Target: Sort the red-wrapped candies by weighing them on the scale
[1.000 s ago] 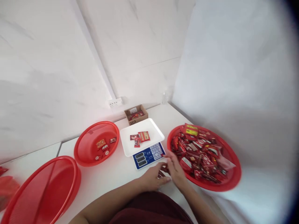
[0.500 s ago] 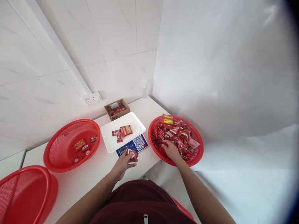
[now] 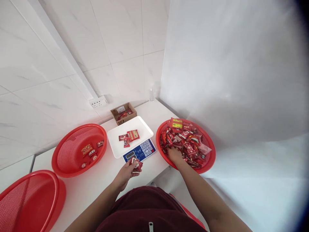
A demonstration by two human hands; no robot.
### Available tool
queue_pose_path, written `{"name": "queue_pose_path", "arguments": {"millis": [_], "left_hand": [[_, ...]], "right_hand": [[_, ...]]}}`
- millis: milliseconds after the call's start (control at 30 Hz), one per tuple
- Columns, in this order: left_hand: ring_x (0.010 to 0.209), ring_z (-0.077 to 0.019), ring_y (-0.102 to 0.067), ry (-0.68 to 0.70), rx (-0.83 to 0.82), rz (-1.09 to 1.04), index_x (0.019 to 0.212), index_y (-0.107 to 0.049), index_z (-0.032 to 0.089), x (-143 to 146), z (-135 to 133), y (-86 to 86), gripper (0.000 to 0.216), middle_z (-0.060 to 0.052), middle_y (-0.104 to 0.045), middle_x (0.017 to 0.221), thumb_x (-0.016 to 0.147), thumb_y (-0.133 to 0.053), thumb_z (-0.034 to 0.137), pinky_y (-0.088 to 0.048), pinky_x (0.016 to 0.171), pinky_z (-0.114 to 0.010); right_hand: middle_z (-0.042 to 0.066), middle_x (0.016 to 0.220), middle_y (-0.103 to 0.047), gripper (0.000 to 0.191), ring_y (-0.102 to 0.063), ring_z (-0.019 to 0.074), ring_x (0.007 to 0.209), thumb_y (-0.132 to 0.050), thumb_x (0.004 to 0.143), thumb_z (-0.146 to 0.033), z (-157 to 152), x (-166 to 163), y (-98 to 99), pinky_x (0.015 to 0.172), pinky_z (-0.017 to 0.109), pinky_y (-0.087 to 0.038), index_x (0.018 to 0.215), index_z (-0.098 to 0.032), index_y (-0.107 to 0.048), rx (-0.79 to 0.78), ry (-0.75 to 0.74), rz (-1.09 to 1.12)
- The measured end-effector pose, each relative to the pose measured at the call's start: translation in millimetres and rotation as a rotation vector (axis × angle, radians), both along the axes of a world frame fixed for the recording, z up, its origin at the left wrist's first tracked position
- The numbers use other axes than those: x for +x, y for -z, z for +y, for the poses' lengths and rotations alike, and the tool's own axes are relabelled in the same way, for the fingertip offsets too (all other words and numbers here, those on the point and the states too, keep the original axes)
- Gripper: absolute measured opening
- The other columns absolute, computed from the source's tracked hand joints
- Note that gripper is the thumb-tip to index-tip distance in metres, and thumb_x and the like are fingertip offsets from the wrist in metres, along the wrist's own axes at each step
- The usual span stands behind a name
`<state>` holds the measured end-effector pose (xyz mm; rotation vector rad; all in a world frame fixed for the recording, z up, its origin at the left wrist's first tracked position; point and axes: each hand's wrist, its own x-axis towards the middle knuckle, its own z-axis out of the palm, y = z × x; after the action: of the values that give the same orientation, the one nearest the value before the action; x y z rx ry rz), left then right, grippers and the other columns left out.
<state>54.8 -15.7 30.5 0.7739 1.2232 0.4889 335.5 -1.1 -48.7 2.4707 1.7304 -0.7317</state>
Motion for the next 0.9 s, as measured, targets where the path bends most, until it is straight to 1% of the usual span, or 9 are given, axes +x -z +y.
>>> {"name": "queue_pose_path", "arguments": {"millis": [67, 133, 233, 300, 367, 467, 567, 700, 900], "left_hand": [[0.081, -0.0166, -0.063, 0.023, 0.014, -0.01, 0.111, -0.055, 0.017, 3, 1, -1.4, 0.049, -0.012, -0.066, 0.108, 0.076, -0.063, 0.051, -0.046, 0.077, -0.032], [0.083, -0.0169, -0.063, 0.04, 0.031, -0.021, 0.11, -0.055, 0.017, 5, 1, -3.3, 0.05, -0.012, -0.066, 0.109, 0.075, -0.062, 0.052, -0.046, 0.078, -0.032], [0.083, -0.0168, -0.062, 0.055, 0.043, -0.038, 0.11, -0.055, 0.018, 4, -1, -4.8, 0.05, -0.012, -0.065, 0.11, 0.075, -0.062, 0.052, -0.046, 0.077, -0.032], [0.083, -0.0165, -0.062, 0.054, 0.046, -0.034, 0.11, -0.055, 0.018, 1, -3, -4.1, 0.049, -0.011, -0.066, 0.109, 0.075, -0.062, 0.052, -0.046, 0.077, -0.031], [0.082, -0.0163, -0.062, 0.043, 0.04, -0.015, 0.109, -0.056, 0.018, -4, -4, -2.0, 0.049, -0.011, -0.066, 0.109, 0.075, -0.062, 0.052, -0.046, 0.076, -0.031], [0.081, -0.0165, -0.062, 0.02, 0.01, 0.009, 0.108, -0.056, 0.018, -9, -3, 2.2, 0.049, -0.011, -0.067, 0.107, 0.074, -0.063, 0.052, -0.046, 0.076, -0.031], [0.08, -0.0166, -0.063, 0.018, -0.005, 0.007, 0.107, -0.057, 0.018, -7, -1, 4.9, 0.048, -0.011, -0.067, 0.106, 0.074, -0.063, 0.052, -0.046, 0.076, -0.032], [0.08, -0.0164, -0.063, 0.047, 0.009, -0.019, 0.107, -0.057, 0.018, 1, 1, 2.9, 0.048, -0.011, -0.067, 0.106, 0.073, -0.064, 0.052, -0.046, 0.075, -0.031], [0.081, -0.0165, -0.062, 0.056, 0.001, -0.027, 0.109, -0.055, 0.019, 5, -1, -7.3, 0.047, -0.011, -0.066, 0.106, 0.073, -0.065, 0.049, -0.047, 0.077, -0.033]], "right_hand": [[0.021, 0.119, -0.058, 0.032, -0.053, 0.0327, 0.11, -0.047, 0.083, -0.025, 4, -3, 4.0, 0.088, 0.044, -0.038, 0.108, -0.018, -0.066, -0.001, 0.018, 0.015], [0.02, 0.115, -0.061, 0.028, -0.055, 0.0315, 0.108, -0.05, 0.08, -0.022, 5, -2, 6.9, 0.087, 0.042, -0.039, 0.1, -0.017, -0.069, 0.012, 0.037, 0.058], [0.015, 0.1, -0.068, 0.021, -0.06, 0.0269, 0.098, -0.057, 0.074, -0.02, 5, 4, 8.1, 0.083, 0.036, -0.041, 0.089, -0.018, -0.071, 0.068, 0.075, 0.186], [0.01, 0.09, -0.07, 0.018, -0.062, 0.0226, 0.089, -0.058, 0.072, -0.021, 3, 11, 6.5, 0.08, 0.032, -0.043, 0.085, -0.018, -0.07, 0.136, 0.115, 0.305], [0.007, 0.086, -0.07, 0.019, -0.062, 0.0191, 0.081, -0.056, 0.073, -0.024, -1, 20, 3.8, 0.076, 0.029, -0.044, 0.086, -0.018, -0.069, 0.215, 0.178, 0.434], [0.005, 0.085, -0.07, 0.026, -0.061, 0.0162, 0.072, -0.055, 0.074, -0.032, -8, 33, 0.2, 0.068, 0.028, -0.046, 0.093, -0.018, -0.067, 0.309, 0.298, 0.629], [0.003, 0.077, -0.069, 0.033, -0.058, 0.0141, 0.063, -0.062, 0.069, -0.039, -16, 39, -1.0, 0.06, 0.027, -0.045, 0.094, -0.017, -0.067, 0.362, 0.408, 0.796], [0.001, 0.069, -0.066, 0.037, -0.055, 0.0123, 0.059, -0.068, 0.062, -0.04, -20, 39, -1.9, 0.056, 0.025, -0.044, 0.091, -0.018, -0.068, 0.4, 0.516, 0.94], [0.001, 0.071, -0.067, 0.036, -0.056, 0.0118, 0.06, -0.073, 0.057, -0.035, -24, 34, -13.6, 0.056, 0.025, -0.045, 0.088, -0.019, -0.07, 0.384, 0.637, 1.073]]}}
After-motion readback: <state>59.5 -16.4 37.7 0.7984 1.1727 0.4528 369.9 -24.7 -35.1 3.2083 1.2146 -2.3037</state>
